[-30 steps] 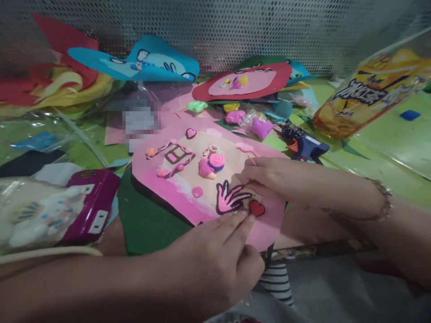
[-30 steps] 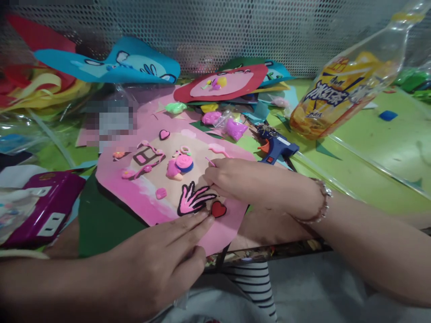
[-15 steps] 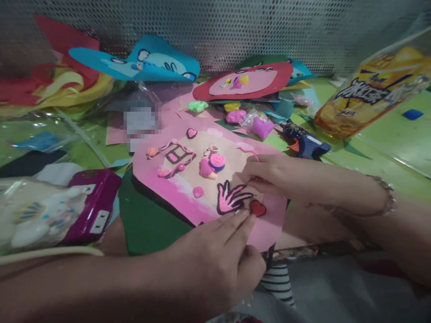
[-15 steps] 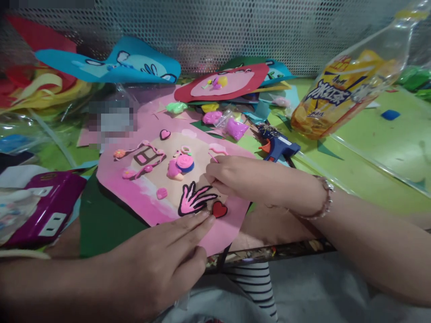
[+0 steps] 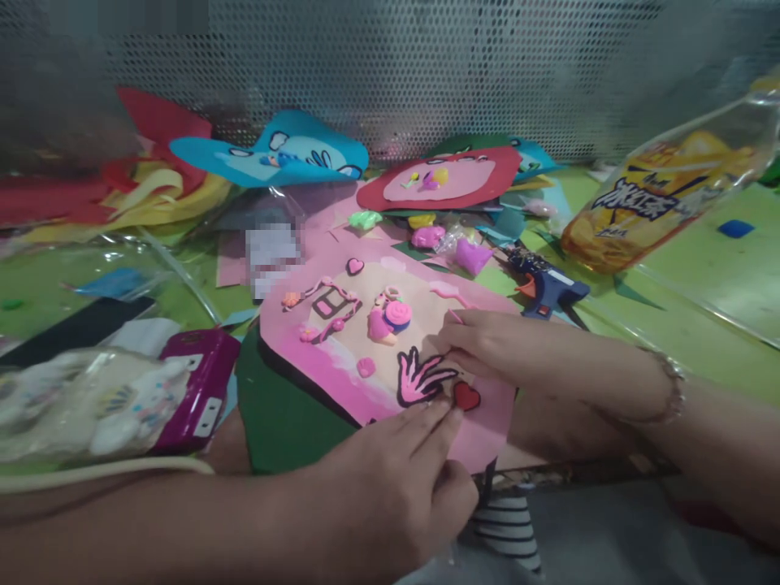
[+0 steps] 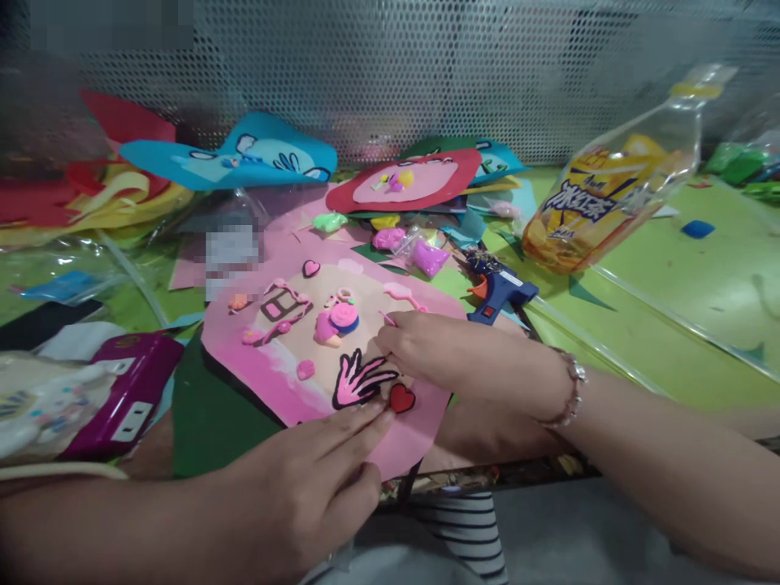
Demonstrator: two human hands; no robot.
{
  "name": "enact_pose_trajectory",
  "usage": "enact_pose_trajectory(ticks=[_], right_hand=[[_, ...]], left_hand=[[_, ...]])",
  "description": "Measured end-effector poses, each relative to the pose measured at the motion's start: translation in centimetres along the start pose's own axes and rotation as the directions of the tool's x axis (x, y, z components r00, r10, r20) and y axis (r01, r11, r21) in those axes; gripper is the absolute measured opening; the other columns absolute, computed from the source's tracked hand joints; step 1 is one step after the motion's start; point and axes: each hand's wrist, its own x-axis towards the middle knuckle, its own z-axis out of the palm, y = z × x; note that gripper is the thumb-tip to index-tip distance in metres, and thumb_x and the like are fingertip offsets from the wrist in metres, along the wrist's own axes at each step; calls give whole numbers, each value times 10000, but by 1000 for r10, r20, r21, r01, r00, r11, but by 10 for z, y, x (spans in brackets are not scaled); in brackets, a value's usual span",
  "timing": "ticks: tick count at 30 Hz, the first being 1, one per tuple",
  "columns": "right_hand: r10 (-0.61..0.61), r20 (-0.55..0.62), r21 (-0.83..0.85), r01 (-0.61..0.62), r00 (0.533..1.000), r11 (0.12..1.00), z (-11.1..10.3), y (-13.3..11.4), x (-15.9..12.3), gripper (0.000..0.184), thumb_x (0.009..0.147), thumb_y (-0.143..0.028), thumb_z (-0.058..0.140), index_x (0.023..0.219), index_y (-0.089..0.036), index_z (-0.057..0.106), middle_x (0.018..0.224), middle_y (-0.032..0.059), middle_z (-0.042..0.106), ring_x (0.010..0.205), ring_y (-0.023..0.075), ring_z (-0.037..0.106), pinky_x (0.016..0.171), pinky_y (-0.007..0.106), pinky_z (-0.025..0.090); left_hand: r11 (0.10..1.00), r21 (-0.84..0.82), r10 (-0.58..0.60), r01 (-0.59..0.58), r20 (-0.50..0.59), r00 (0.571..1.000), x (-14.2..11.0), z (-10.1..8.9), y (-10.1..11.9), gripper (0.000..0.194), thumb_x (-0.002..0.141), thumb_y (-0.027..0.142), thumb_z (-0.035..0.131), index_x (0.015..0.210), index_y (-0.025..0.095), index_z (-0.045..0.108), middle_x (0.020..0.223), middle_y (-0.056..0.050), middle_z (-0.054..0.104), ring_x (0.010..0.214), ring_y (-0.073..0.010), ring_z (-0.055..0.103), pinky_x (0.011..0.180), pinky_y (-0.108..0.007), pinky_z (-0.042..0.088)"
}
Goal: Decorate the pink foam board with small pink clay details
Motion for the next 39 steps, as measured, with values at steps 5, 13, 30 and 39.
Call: enact_pose_trajectory(ticks=[5,13,30,39], right_hand=[[-94,48,-45,97,994,994,-3,2,1,169,903,-111,439,812,-146,577,860,85,567,777,184,491,738,311,386],[103,66,220,-115,993,969,-20,-5,2,204,961,-221,381,844,-142,528,804,47,543,721,134,497,667,254,386],[74,120,157,-92,990,983,-28,-10,7,212,952,-178,405,828,-155,576,792,37,570,743,124,524,652,230,399],[-103,137,-93,117,985,989,-19,-13,6,239,884,-15,390,838,-112,603,895,105,586,797,199,518,802,352,402]], left_hand=[[999,29,23,-23,5,1000,2,-3,-2,145,847,73,408,830,84,551,1088,-264,634,1093,-322,599,992,-397,463],[1000,-5,14,-14,2,1000,-3,2,-1,91,850,92,458,866,66,544,1162,-309,579,1141,-355,559,970,-429,480],[1000,1,11,-11,-44,999,-2,6,-2,66,836,97,481,835,71,542,1101,-293,614,1089,-355,593,974,-446,471],[1000,-11,17,-17,-1,1000,-3,1,-3,120,835,138,442,827,80,547,1100,-276,615,1067,-324,609,999,-410,441]])
